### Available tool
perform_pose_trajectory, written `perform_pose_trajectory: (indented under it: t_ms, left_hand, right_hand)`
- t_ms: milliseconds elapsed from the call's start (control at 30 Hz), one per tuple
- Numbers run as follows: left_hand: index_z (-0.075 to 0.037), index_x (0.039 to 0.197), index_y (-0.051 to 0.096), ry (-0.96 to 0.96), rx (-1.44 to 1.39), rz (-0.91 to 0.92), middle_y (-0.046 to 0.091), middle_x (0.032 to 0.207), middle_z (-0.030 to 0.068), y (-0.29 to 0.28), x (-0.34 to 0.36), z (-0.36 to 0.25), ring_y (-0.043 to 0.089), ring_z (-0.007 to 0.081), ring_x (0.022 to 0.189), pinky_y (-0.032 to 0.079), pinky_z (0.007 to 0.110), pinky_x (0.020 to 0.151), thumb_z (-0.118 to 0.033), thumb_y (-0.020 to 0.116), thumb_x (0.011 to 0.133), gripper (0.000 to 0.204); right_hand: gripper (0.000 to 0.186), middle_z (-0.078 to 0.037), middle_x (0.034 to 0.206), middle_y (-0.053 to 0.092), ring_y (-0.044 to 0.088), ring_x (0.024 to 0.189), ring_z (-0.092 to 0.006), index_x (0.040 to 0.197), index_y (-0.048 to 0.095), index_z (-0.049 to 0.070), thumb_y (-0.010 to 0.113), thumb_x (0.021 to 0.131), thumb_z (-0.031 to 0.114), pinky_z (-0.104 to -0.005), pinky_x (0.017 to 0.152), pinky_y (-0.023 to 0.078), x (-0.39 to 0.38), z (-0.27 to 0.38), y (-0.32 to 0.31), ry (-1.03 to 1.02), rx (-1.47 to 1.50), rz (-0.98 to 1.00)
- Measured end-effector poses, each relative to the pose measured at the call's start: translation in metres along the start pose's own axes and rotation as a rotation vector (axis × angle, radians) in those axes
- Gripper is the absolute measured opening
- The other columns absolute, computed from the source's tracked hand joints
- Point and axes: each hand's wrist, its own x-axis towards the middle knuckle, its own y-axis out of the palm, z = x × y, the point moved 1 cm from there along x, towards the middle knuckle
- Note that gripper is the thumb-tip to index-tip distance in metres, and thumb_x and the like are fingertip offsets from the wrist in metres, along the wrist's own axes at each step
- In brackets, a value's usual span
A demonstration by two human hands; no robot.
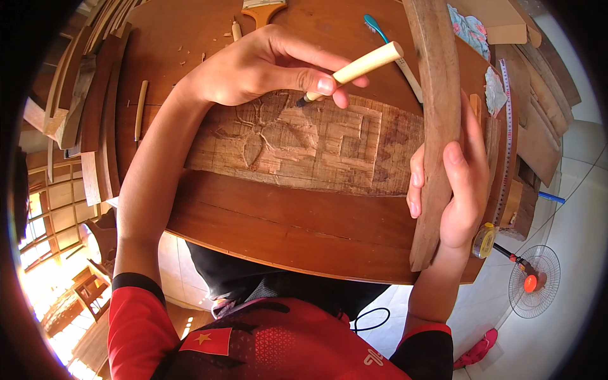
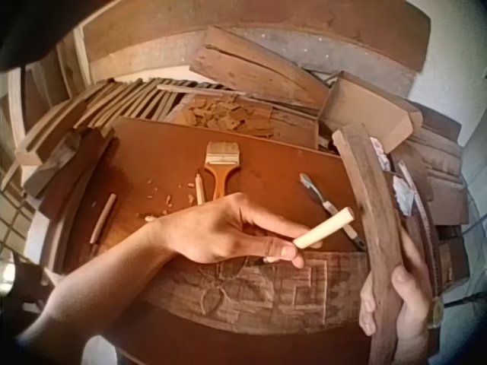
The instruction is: The person carves a wooden piece using a chisel and mallet, repeatedly striking the chisel to remove wood shavings. They pause to clear debris and reposition the workpiece, continuing the carving process throughout the clip.
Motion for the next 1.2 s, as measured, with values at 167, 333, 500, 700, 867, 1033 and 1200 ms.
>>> perform_pose_trajectory:
  t_ms: [167, 333, 500, 700, 867, 1033, 1200]
  left_hand:
    - [-0.003, 0.13, 0.072, -0.012, 0.024, -0.014, 0.078, 0.102, 0.0067, 0.0, 0.001, 0.001, 0.068, 0.0118, 0.096, 0.051, 0.027, 0.086, -0.017, 0.065, 0.103, 0.031]
    - [-0.003, 0.13, 0.072, -0.003, 0.014, -0.012, 0.078, 0.102, 0.0068, 0.005, 0.0, 0.0, 0.069, 0.0119, 0.098, 0.052, 0.027, 0.087, -0.018, 0.065, 0.104, 0.031]
    - [-0.003, 0.13, 0.071, 0.029, 0.017, -0.007, 0.079, 0.103, 0.007, 0.004, 0.001, -0.001, 0.07, 0.0124, 0.098, 0.052, 0.028, 0.088, -0.018, 0.066, 0.103, 0.031]
    - [-0.002, 0.127, 0.073, 0.039, 0.107, -0.035, 0.079, 0.099, 0.0055, 0.007, 0.002, -0.002, 0.069, 0.0115, 0.093, 0.052, 0.029, 0.085, -0.019, 0.067, 0.102, 0.031]
    - [-0.003, 0.125, 0.074, 0.037, 0.108, -0.014, 0.079, 0.095, 0.0052, 0.007, 0.003, -0.004, 0.069, 0.0109, 0.09, 0.052, 0.028, 0.082, -0.02, 0.068, 0.101, 0.03]
    - [-0.003, 0.124, 0.075, 0.011, 0.106, -0.033, 0.079, 0.095, 0.0051, 0.009, 0.003, -0.002, 0.069, 0.0115, 0.09, 0.052, 0.029, 0.083, -0.019, 0.068, 0.101, 0.029]
    - [-0.003, 0.125, 0.074, -0.059, 0.178, 0.005, 0.078, 0.095, 0.0055, 0.007, 0.004, -0.01, 0.071, 0.0139, 0.092, 0.054, 0.029, 0.086, -0.018, 0.066, 0.101, 0.029]
  right_hand:
    - [0.074, -0.013, 0.071, 0.057, 0.048, 0.042, -0.0128, 0.161, 0.021, -0.003, 0.05, 0.106, 0.036, -0.0248, 0.037, 0.042, -0.016, 0.002, 0.007, -0.005, -0.003, -0.104]
    - [0.062, -0.012, 0.071, 0.051, 0.044, 0.04, -0.0142, 0.164, 0.014, 0.005, 0.035, 0.111, 0.03, -0.0259, 0.036, 0.042, -0.024, -0.002, -0.003, 0.017, -0.081, -0.065]
    - [0.066, -0.012, 0.071, 0.053, 0.046, 0.042, -0.0136, 0.163, 0.018, 0.003, 0.041, 0.109, 0.032, -0.0254, 0.036, 0.041, -0.026, -0.007, 0.003, 0.09, 0.01, -0.13]
    - [0.072, -0.013, 0.071, 0.056, 0.049, 0.044, -0.0133, 0.161, 0.022, -0.001, 0.049, 0.105, 0.035, -0.0253, 0.037, 0.043, -0.029, -0.008, 0.001, 0.141, 0.016, -0.114]
    - [0.059, -0.01, 0.071, 0.05, 0.044, 0.038, -0.0134, 0.163, 0.02, 0.006, 0.033, 0.111, 0.031, -0.0252, 0.034, 0.042, -0.028, -0.007, 0.005, 0.114, -0.008, -0.131]
    - [0.053, -0.009, 0.074, 0.049, 0.043, 0.037, -0.014, 0.161, 0.024, 0.009, 0.029, 0.114, 0.031, -0.0259, 0.031, 0.041, -0.028, -0.01, 0.003, 0.086, 0.043, -0.188]
    - [0.056, -0.009, 0.069, 0.05, 0.043, 0.038, -0.0143, 0.16, 0.031, 0.006, 0.037, 0.111, 0.033, -0.0254, 0.034, 0.038, -0.032, -0.01, 0.008, 0.049, 0.146, -0.438]
